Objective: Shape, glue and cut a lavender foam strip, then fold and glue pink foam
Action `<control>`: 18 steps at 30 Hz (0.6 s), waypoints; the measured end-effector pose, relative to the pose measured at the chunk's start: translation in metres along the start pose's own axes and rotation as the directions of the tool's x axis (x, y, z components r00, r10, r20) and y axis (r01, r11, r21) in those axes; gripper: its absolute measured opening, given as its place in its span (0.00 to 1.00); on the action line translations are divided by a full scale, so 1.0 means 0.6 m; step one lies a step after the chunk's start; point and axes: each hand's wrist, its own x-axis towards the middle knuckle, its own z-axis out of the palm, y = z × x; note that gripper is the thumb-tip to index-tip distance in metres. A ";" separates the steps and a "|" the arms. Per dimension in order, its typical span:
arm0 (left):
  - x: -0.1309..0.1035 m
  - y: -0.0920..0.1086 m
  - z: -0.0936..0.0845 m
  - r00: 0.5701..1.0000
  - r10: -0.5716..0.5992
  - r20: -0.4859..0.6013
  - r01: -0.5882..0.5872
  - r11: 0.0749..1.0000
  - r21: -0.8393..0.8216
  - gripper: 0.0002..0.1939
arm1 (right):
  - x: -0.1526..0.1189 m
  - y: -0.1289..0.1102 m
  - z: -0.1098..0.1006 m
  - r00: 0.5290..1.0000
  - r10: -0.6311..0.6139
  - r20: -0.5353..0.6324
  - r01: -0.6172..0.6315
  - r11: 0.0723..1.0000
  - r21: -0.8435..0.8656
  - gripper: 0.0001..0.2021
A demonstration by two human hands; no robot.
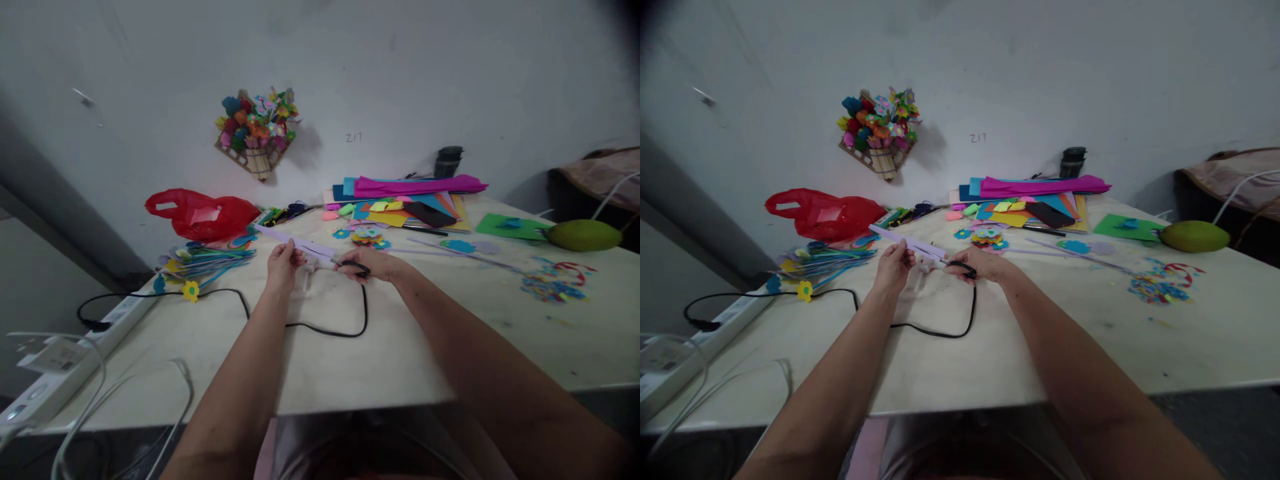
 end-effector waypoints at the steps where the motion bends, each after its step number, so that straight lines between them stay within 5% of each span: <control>1: 0.000 0.000 0.000 1.000 0.001 0.002 -0.001 1.000 -0.001 0.16 | 0.001 0.001 0.000 1.000 -0.001 0.005 0.001 1.000 0.010 0.15; 18: -0.002 -0.007 0.003 0.998 -0.028 0.064 0.027 0.999 0.017 0.15 | 0.005 0.005 0.004 1.000 0.004 0.001 -0.004 1.000 0.029 0.15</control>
